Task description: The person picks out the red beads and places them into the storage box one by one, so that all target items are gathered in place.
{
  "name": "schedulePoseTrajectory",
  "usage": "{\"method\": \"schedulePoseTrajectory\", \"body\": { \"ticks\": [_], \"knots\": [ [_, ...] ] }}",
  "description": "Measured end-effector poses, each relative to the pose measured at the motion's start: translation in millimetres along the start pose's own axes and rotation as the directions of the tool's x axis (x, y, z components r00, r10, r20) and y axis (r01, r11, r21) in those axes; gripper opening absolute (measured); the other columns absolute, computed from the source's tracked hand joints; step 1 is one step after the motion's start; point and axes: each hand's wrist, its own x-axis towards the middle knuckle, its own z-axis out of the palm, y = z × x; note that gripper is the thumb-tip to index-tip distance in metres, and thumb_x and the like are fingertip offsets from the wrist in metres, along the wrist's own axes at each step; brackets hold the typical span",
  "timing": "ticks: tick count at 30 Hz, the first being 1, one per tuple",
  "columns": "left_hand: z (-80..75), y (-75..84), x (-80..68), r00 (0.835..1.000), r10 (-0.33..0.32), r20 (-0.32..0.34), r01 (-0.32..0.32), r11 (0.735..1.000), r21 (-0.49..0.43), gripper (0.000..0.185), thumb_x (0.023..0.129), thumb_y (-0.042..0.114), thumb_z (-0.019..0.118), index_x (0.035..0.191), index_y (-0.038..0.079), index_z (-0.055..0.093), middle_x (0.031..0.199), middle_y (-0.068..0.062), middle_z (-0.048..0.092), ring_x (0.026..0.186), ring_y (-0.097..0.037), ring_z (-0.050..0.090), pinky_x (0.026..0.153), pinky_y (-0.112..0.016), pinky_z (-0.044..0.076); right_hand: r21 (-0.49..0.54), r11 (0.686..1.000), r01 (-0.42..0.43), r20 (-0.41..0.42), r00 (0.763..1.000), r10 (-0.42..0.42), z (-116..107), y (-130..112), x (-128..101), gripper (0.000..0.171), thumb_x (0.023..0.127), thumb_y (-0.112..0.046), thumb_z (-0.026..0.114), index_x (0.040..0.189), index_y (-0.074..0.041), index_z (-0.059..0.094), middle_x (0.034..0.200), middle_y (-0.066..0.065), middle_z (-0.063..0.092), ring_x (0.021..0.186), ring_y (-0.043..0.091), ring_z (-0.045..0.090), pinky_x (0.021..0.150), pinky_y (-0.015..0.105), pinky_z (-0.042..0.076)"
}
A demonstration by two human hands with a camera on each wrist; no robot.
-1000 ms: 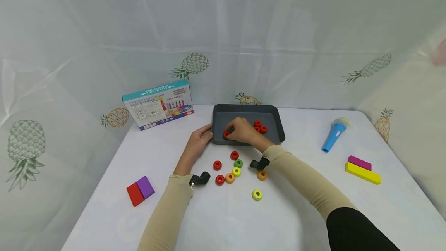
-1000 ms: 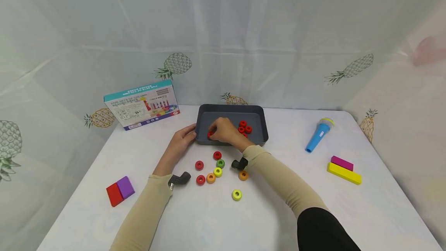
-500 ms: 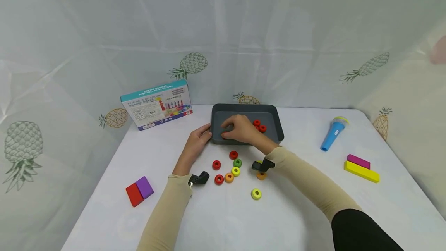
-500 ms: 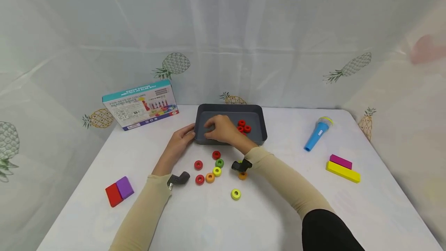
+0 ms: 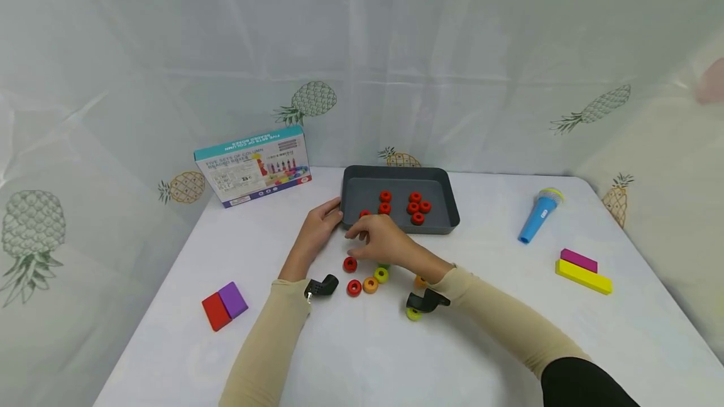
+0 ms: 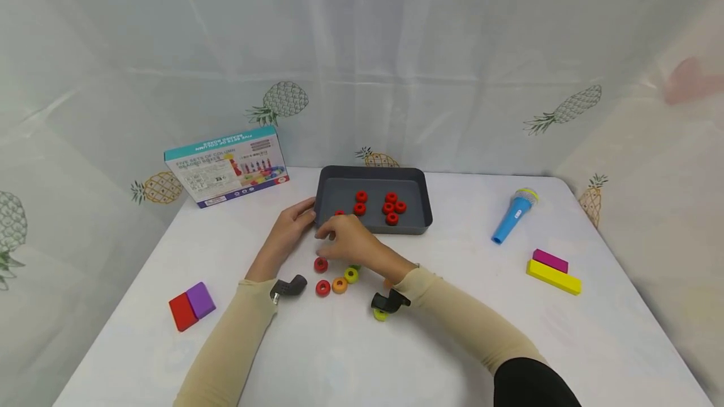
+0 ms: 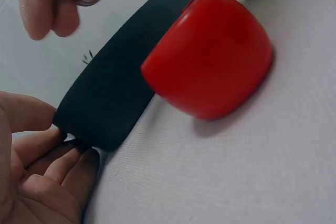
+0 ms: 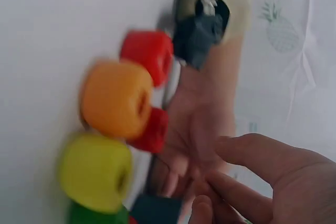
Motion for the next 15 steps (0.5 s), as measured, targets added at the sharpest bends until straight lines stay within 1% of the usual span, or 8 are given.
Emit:
{"method": "schedulePoseTrajectory", "body": {
  "ticks": [2,6,10,13,15],
  "knots": [
    [-0.6,0.7,0.6,1.0,0.012,0.001,-0.012,1.0,0.002,0.049,0.101,0.027,0.056,0.149,0.019,0.052,0.154,-0.003,0.052,0.148,-0.023,0.042,0.125,-0.047,0.029,0.0,1.0,-0.003,0.02,1.0,0.003,5.5,0.5,-2.0,0.031,0.082,-0.017,0.083,0.11,-0.004,0.077,0.105,0.009,0.075,0.092,0.025,0.066,0.07,0.02,0.054],
    [-1.5,1.7,1.2,1.0,0.007,0.003,-0.007,1.0,0.0,0.049,0.101,0.027,0.056,0.149,0.018,0.053,0.153,-0.002,0.053,0.148,-0.022,0.042,0.125,-0.046,0.029,-0.013,1.0,-0.012,0.044,0.999,0.012,14.1,2.4,-4.0,0.03,0.081,-0.017,0.084,0.108,-0.005,0.078,0.104,0.006,0.075,0.092,0.021,0.066,0.071,0.02,0.054],
    [-2.7,1.0,1.9,1.0,0.008,0.007,-0.008,1.0,-0.011,0.049,0.101,0.027,0.056,0.149,0.018,0.053,0.154,-0.002,0.052,0.148,-0.021,0.041,0.125,-0.045,0.029,-0.026,1.0,0.006,0.052,0.999,-0.005,18.6,2.6,-4.3,0.029,0.081,-0.017,0.084,0.106,-0.005,0.079,0.102,0.004,0.077,0.09,0.019,0.065,0.074,0.022,0.054],
    [-2.6,-0.3,2.2,1.0,0.014,0.009,-0.014,1.0,-0.017,0.049,0.101,0.026,0.056,0.149,0.018,0.053,0.154,-0.002,0.052,0.148,-0.021,0.041,0.125,-0.045,0.029,-0.036,0.999,0.019,0.062,0.998,-0.017,21.8,3.9,-4.3,0.027,0.08,-0.015,0.084,0.104,-0.006,0.08,0.1,0.004,0.076,0.088,0.018,0.064,0.074,0.023,0.054],
    [-2.0,-0.5,2.1,1.0,0.006,0.011,-0.006,1.0,-0.024,0.048,0.101,0.027,0.057,0.149,0.018,0.053,0.153,-0.002,0.053,0.148,-0.02,0.041,0.125,-0.044,0.029,-0.047,0.999,0.022,0.072,0.997,-0.019,24.2,5.3,-4.4,0.025,0.079,-0.015,0.084,0.102,-0.007,0.08,0.097,0.002,0.076,0.086,0.016,0.063,0.073,0.023,0.053]
  ]
}}
